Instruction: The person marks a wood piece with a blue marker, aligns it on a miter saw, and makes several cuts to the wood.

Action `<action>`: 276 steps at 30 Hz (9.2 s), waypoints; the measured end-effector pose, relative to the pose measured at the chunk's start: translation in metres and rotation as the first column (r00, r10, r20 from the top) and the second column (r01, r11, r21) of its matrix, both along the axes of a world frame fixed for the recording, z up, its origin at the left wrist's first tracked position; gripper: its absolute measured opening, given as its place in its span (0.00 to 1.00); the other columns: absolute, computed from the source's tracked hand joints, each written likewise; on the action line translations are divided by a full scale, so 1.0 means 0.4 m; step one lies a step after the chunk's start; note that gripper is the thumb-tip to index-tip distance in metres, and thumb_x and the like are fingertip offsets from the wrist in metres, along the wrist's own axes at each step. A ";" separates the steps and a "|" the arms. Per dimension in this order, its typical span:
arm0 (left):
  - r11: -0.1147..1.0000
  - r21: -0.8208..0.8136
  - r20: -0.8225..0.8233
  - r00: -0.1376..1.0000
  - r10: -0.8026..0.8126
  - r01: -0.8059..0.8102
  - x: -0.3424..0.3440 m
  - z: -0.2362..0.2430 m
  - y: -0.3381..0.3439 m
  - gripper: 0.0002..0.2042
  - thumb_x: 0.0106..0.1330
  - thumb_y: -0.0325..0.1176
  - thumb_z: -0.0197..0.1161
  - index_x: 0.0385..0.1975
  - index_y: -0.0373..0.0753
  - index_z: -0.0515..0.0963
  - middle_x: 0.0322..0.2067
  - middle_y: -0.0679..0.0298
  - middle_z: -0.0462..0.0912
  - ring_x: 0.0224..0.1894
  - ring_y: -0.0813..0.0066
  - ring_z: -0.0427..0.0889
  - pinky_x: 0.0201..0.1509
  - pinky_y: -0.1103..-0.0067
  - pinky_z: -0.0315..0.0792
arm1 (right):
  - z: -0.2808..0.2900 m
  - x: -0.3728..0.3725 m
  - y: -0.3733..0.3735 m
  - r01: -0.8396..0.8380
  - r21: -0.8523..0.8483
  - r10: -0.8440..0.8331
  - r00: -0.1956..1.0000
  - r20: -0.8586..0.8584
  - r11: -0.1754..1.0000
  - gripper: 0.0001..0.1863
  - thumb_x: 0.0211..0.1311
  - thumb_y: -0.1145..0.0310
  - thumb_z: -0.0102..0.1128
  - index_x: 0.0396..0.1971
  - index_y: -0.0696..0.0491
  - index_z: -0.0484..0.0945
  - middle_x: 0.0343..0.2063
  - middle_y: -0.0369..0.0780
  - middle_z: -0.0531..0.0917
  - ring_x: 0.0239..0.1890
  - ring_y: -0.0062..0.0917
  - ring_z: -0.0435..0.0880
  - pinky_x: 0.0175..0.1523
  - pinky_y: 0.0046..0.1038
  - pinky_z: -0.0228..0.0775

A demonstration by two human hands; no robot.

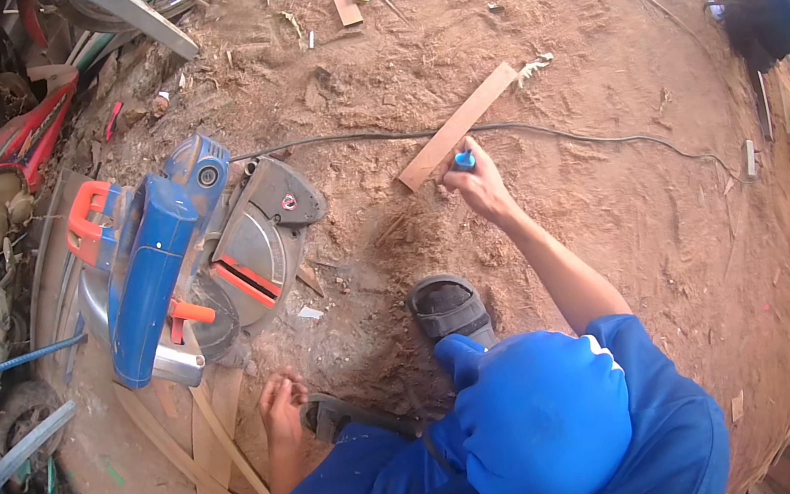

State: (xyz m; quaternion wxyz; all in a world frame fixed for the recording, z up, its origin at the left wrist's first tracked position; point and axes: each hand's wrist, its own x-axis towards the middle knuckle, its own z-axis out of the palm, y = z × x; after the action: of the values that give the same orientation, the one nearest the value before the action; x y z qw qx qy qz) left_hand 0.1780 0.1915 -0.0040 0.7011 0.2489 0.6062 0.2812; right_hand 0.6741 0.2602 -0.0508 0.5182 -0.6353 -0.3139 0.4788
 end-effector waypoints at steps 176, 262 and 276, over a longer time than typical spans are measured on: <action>0.935 0.236 0.360 0.917 0.170 -0.265 -0.077 -0.028 0.001 0.25 0.73 0.25 0.51 0.70 0.32 0.63 0.62 0.57 0.75 0.58 0.71 0.78 0.62 0.74 0.74 | 0.098 -0.732 -0.025 -0.695 -0.248 0.657 0.719 -0.226 0.675 0.15 0.64 0.63 0.70 0.42 0.59 0.82 0.23 0.30 0.80 0.24 0.10 0.73 0.29 0.19 0.64; 0.922 0.312 -0.436 0.897 -0.074 0.228 -0.065 -0.134 -0.059 0.16 0.64 0.28 0.66 0.51 0.30 0.80 0.39 0.56 0.87 0.41 0.77 0.84 0.45 0.77 0.78 | 0.070 -0.729 -0.065 -0.836 0.158 0.772 0.547 0.323 0.526 0.16 0.62 0.76 0.66 0.45 0.61 0.70 0.51 0.52 0.83 0.52 0.41 0.86 0.51 0.35 0.82; 0.903 0.377 -0.337 0.938 -0.074 0.207 -0.075 -0.155 -0.068 0.17 0.64 0.28 0.66 0.51 0.28 0.79 0.39 0.58 0.86 0.40 0.78 0.82 0.44 0.77 0.77 | 0.049 -0.734 -0.078 -0.861 0.142 0.785 0.505 0.358 0.488 0.15 0.63 0.77 0.64 0.45 0.60 0.68 0.50 0.53 0.82 0.49 0.46 0.86 0.47 0.38 0.83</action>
State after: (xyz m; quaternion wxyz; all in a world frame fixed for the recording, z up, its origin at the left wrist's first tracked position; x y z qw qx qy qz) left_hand 0.1480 0.1643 -0.0660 0.5466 0.4745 0.6185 0.3058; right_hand 0.3805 0.2292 -0.0314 0.2699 -0.3711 -0.7115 0.5322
